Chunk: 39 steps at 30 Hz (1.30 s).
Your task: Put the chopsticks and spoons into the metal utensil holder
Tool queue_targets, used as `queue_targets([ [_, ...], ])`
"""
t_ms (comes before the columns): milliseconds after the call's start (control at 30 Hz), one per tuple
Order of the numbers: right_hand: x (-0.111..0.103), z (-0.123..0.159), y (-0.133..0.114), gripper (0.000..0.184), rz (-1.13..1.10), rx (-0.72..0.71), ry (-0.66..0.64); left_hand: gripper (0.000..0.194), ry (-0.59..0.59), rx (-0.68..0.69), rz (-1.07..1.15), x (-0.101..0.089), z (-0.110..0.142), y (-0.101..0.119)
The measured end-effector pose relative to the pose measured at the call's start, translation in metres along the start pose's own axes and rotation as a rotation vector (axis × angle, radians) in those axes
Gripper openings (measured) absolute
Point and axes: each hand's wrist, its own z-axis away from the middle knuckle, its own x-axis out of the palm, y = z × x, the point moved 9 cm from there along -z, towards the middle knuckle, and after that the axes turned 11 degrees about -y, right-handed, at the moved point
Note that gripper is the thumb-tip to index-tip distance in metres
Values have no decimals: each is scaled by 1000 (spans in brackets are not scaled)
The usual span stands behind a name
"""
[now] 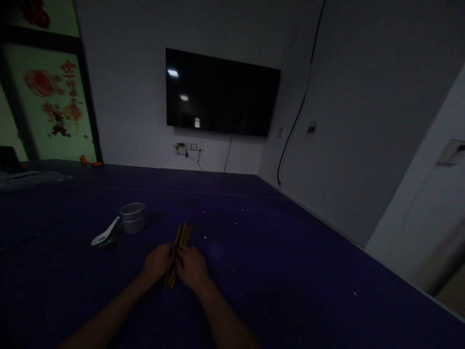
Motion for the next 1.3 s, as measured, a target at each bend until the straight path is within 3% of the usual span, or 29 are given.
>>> queue_targets([
  [400, 0, 2, -10, 27, 53, -12, -49, 35, 13, -24, 19, -5, -1, -6],
  [533, -5, 3, -1, 28, 73, 78, 4, 35, 18, -6, 24, -5, -1, -4],
  [667, -2, 3, 8, 27, 129, 151, -35, 35, 4, 4, -2, -3, -1, -3],
  [1300, 12, -3, 17, 41, 45, 69, -73, 33, 13, 32, 21, -1, -2, -1],
])
